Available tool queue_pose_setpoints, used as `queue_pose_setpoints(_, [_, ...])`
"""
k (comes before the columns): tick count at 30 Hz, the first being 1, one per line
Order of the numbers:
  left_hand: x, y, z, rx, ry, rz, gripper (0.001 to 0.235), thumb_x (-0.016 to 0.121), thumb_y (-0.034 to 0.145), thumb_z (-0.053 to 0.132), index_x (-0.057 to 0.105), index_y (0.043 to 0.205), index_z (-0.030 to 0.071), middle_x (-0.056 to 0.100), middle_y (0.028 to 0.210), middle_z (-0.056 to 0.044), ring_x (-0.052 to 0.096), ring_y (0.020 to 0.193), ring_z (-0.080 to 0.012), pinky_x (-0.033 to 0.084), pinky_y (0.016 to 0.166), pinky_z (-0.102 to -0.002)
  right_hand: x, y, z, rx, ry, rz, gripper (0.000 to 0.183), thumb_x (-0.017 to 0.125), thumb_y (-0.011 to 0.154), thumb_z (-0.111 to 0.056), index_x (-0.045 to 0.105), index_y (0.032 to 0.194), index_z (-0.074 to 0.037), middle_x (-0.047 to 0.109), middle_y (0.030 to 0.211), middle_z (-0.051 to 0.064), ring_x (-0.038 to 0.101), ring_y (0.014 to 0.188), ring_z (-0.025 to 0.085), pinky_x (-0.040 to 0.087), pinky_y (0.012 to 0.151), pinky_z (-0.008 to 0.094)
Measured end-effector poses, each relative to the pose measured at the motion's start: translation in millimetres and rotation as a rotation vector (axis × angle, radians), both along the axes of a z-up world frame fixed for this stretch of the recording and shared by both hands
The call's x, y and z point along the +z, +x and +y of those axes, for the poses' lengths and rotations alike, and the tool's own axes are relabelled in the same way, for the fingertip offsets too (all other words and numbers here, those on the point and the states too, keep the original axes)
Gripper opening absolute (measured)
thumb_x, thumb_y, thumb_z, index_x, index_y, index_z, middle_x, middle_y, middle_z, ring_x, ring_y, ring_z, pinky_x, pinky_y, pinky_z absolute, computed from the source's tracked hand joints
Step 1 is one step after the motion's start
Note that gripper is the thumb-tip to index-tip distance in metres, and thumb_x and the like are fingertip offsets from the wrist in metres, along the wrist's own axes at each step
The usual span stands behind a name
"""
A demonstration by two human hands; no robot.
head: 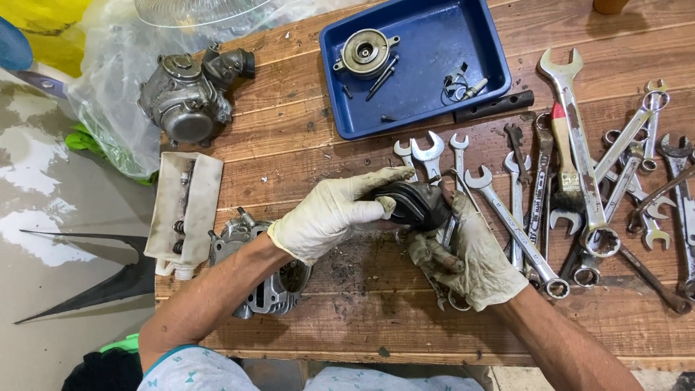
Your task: Disassembling and inspecting a motorcycle engine cylinder head using hand tools on a workbench.
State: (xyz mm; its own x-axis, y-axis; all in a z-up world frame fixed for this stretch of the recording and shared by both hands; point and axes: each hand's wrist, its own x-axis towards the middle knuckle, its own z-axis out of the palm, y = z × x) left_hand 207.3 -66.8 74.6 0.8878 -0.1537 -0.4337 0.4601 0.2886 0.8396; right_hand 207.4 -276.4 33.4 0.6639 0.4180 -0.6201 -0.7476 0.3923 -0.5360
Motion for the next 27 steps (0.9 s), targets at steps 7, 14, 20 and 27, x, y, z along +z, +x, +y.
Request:
queue_pose_setpoints(7, [11, -1, 1, -0.013, 0.010, 0.014, 0.053, 0.079, 0.085, 0.001, 0.067, 0.136, 0.005, 0.068, 0.136, -0.017, 0.062, 0.120, -0.0266, 0.062, 0.093, -0.046, -2, -1, 6, -0.033, 0.014, 0.019, 0.053, 0.053, 0.095, -0.048, 0.069, 0.094, 0.002, 0.069, 0.072, 0.017, 0.042, 0.029, 0.021, 0.035, 0.024, 0.023])
queue_pose_setpoints(14, [24, 0, 0, -0.007, 0.029, 0.008, 0.052, 0.078, 0.084, 0.000, 0.068, 0.134, 0.003, 0.069, 0.134, -0.019, 0.064, 0.119, -0.0291, 0.064, 0.092, -0.046, -5, -3, 10, -0.063, 0.024, 0.043, 0.049, 0.054, 0.094, -0.046, 0.069, 0.096, 0.000, 0.070, 0.075, 0.017, 0.041, 0.028, 0.021, 0.034, 0.023, 0.023])
queue_pose_setpoints(20, [28, -3, -2, -0.125, 0.337, -0.146, 0.047, 0.086, 0.079, 0.017, 0.076, 0.124, 0.013, 0.077, 0.123, -0.009, 0.068, 0.118, -0.0202, 0.056, 0.106, -0.043, -6, -4, 15, -0.088, 0.030, 0.055, 0.045, 0.055, 0.093, -0.044, 0.069, 0.098, -0.001, 0.071, 0.077, 0.017, 0.040, 0.027, 0.021, 0.034, 0.022, 0.023])
queue_pose_setpoints(27, [31, -5, 0, -0.166, 0.438, -0.200, 0.045, 0.086, 0.079, 0.022, 0.077, 0.122, 0.015, 0.079, 0.119, -0.006, 0.070, 0.117, -0.0192, 0.053, 0.107, -0.041, -9, -5, 22, -0.118, 0.034, 0.075, 0.042, 0.056, 0.092, -0.043, 0.069, 0.100, -0.003, 0.072, 0.080, 0.016, 0.039, 0.026, 0.021, 0.033, 0.022, 0.022])
